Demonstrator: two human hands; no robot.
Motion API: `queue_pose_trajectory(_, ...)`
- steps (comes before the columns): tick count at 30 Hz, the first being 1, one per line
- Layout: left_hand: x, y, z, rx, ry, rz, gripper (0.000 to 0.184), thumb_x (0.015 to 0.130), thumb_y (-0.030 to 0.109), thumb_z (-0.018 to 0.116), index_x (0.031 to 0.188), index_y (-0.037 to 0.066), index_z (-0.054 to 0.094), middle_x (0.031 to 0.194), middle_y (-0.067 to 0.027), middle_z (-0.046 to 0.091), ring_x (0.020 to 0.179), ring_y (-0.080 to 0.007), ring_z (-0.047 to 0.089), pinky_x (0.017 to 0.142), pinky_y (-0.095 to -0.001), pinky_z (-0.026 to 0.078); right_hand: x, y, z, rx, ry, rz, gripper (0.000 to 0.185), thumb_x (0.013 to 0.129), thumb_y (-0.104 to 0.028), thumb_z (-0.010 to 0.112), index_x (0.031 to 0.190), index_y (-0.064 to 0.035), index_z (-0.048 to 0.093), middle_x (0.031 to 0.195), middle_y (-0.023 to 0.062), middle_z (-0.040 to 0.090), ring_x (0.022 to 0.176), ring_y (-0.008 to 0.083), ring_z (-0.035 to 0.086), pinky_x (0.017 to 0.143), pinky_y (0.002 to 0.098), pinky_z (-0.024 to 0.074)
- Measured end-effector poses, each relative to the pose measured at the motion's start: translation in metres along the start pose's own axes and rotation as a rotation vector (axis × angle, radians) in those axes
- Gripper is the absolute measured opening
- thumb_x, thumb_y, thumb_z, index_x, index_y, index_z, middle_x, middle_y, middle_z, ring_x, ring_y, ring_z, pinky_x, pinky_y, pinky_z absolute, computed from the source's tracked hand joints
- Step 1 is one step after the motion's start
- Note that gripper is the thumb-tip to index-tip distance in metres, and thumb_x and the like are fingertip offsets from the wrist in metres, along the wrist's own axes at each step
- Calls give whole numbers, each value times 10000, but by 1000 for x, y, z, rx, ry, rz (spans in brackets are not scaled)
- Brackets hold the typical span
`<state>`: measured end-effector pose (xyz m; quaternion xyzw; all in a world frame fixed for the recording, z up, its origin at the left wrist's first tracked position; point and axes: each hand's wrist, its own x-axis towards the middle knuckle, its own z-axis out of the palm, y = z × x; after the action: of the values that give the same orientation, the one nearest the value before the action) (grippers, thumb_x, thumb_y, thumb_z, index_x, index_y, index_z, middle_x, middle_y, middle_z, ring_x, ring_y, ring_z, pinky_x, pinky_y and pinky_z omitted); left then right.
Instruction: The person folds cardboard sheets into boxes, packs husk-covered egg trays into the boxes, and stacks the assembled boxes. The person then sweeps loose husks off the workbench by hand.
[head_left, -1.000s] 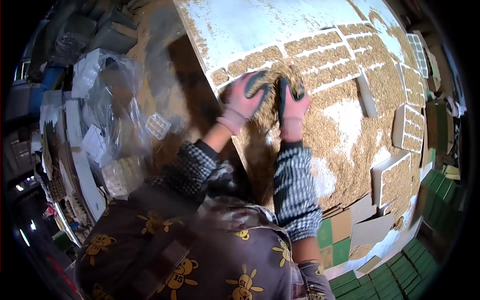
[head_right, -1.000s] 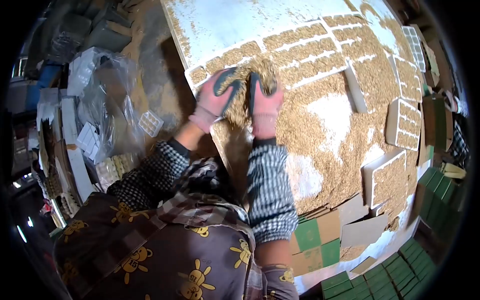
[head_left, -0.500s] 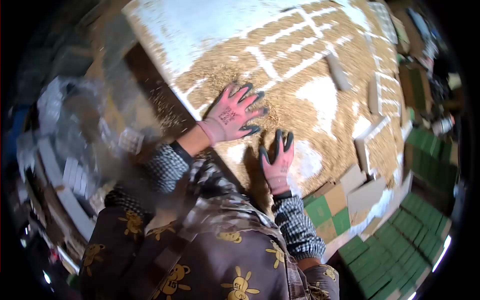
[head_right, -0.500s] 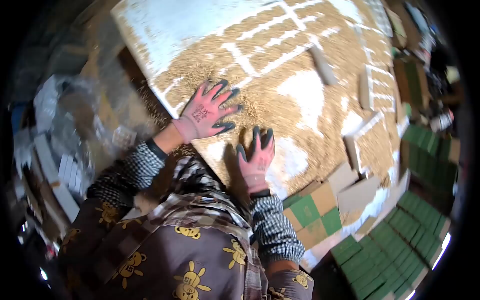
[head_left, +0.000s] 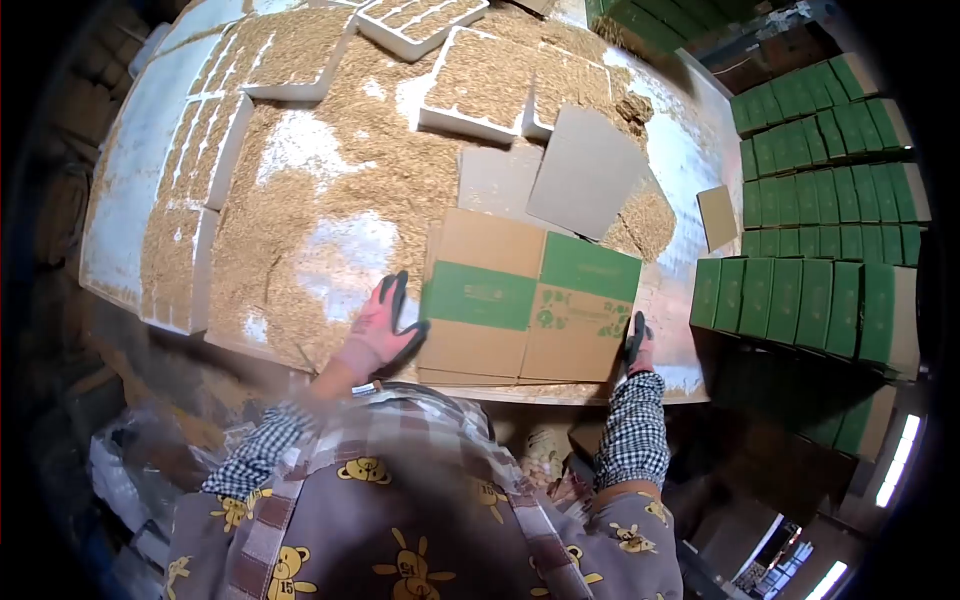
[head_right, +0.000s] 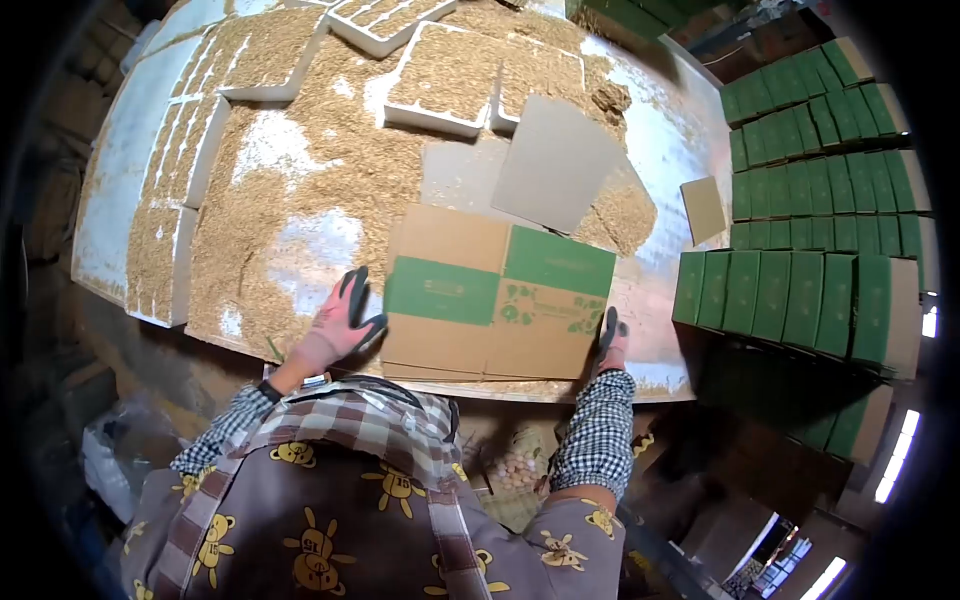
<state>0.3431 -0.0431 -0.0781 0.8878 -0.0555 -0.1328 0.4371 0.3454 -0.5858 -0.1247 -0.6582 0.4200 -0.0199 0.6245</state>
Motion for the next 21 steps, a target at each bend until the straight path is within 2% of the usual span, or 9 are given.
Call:
queue_pose_trajectory(1,4,12,17,43,-13,-94,918,734,432,715,1447,75,260,1396,-279,320,1289,-436,335,1070,-449,322,-12,5,13,292,-187,125,562,834,-334,708,1221,26,517,1131,160,609,1014,219,580,882,342,469)
queue_pose_trajectory(2,5,19,28,90,-29,-182,961,720,474,714,1454,71,242,1414,-290,287,1312,-444,297,1085,-459,292,-28,14,33,-407,-69,-217,543,836,-321,708,1213,19,516,1113,132,624,963,226,598,849,327,483)
queue_pose_trajectory(4,-3,-6,42,390,216,-251,1060,681,593,691,1457,38,228,1425,-340,223,1326,-484,239,1110,-493,219,-88,-2,67,-385,-334,-139,636,825,-312,714,1307,9,452,1201,128,592,1067,210,568,914,319,458)
queue_pose_trajectory(6,-8,20,4,579,59,-592,1144,665,680,651,1470,17,182,1447,-372,145,1356,-526,132,1115,-556,140,-128,4,92,-352,-506,-120,697,820,-271,714,1391,-38,388,1319,149,515,1207,206,480,1003,310,399)
queue_pose_trajectory(8,-20,6,-3,589,-55,-621,1155,649,672,670,1477,38,175,1468,-349,124,1372,-517,93,1110,-573,132,-126,45,97,-410,-324,-523,699,811,-219,718,1401,-55,382,1280,153,549,1173,214,514,983,313,414)
queue_pose_trajectory(10,-25,41,-16,574,-183,-449,1152,625,659,691,1480,73,188,1486,-320,112,1371,-518,92,1095,-606,127,-152,-36,97,-515,-304,-472,644,821,-154,701,1386,-64,405,1153,128,613,1047,192,580,892,297,468)
queue_pose_trajectory(12,-28,88,-31,782,-461,-38,1029,629,555,744,1466,209,256,1479,-259,185,1364,-477,169,1071,-624,180,-148,-79,88,-140,-401,-176,463,860,-83,648,1298,-68,499,855,27,632,650,65,528,555,225,445)
queue_pose_trajectory(13,-29,85,-29,837,-480,95,984,635,521,755,1449,217,293,1473,-246,216,1357,-466,200,1072,-611,193,-135,-87,85,-229,-392,-369,431,867,-82,628,1282,-70,511,868,32,634,647,69,521,548,215,427)
queue_pose_trajectory(21,-33,131,-96,844,-155,566,642,670,387,762,1236,156,563,1176,-135,552,1040,-312,554,850,-396,481,-148,-158,71,580,-878,-61,686,928,-332,562,1476,-76,239,1380,118,441,1250,223,445,1016,348,415)
